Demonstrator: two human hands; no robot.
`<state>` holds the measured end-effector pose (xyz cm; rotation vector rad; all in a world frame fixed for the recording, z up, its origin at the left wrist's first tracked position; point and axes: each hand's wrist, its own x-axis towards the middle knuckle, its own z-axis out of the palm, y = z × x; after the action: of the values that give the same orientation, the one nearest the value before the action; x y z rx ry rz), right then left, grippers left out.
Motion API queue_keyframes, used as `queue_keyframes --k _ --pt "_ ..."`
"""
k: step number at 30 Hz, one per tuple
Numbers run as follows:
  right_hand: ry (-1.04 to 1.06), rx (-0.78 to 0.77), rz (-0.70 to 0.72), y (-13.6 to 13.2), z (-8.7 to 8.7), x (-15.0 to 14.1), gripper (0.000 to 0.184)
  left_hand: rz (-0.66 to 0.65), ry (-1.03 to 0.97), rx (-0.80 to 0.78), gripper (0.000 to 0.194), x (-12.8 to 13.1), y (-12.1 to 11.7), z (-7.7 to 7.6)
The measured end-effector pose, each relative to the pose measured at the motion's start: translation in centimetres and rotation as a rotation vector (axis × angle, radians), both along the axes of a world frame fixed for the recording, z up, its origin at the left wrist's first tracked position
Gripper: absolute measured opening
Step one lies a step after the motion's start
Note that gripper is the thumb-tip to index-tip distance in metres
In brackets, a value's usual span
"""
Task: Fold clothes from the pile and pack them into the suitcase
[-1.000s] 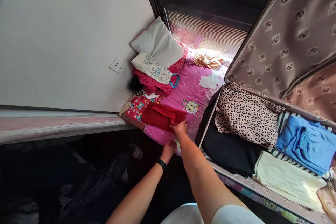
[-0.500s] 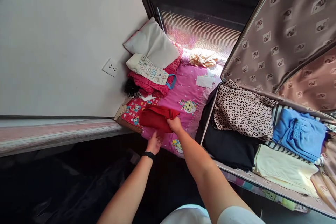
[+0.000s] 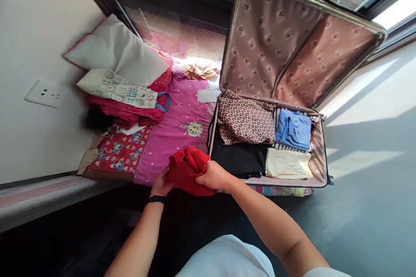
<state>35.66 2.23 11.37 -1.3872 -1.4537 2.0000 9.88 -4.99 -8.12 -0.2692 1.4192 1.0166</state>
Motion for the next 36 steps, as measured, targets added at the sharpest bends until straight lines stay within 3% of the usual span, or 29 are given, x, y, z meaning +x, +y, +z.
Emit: queue_keyframes --k 4,7,9,12,15,17,20,23,26,30,33,36 --pt "0.065 -0.006 -0.008 -0.8 4.7 8.2 0.063 -0.055 -0.006 0.07 0.015 1.5 0.3 4.5" --pt "0.065 -0.061 -0.054 -1.7 7.2 14.1 0.058 -0.196 -0.116 0.126 0.016 4.9 0.0 8.1" --pt "0.091 -0.059 -0.072 -2.4 8.6 17.4 0.057 -0.311 -0.252 0.163 0.031 9.0 -0.3 10.2" --pt "0.051 -0.034 -0.083 -3.5 10.6 21.7 0.048 -0.47 -0.414 0.211 0.049 17.4 -0.5 12.4" --pt "-0.053 -0.032 -0.123 -4.3 11.8 26.8 0.04 -0.601 -0.449 0.275 0.049 25.9 0.3 13.3" --pt "-0.086 -0.021 -0.168 -4.5 11.7 31.4 0.043 -0.655 -0.431 0.309 0.048 30.7 1.3 13.1" --pt "-0.15 -0.03 -0.291 -4.4 9.0 39.8 0.053 -0.655 -0.335 0.327 0.045 36.6 3.2 11.7" --pt "-0.385 -0.058 -0.41 -4.2 3.8 47.7 0.052 -0.636 -0.22 0.319 0.045 41.7 4.7 9.5" --pt "-0.828 -0.03 -0.356 -4.2 -2.1 52.2 0.052 -0.696 -0.059 0.259 0.042 46.0 5.3 6.8" --pt "-1.113 -0.079 -0.287 -4.8 -7.2 53.1 0.05 -0.745 0.118 0.162 0.032 49.0 5.4 3.4" --pt "-1.238 -0.12 -0.249 -5.5 -8.9 52.1 0.045 -0.797 0.174 0.118 0.025 49.4 5.3 2.1" --pt "-1.318 -0.107 -0.197 -5.9 -9.9 51.2 0.037 -0.876 0.21 0.121 0.017 49.2 5.1 1.9"
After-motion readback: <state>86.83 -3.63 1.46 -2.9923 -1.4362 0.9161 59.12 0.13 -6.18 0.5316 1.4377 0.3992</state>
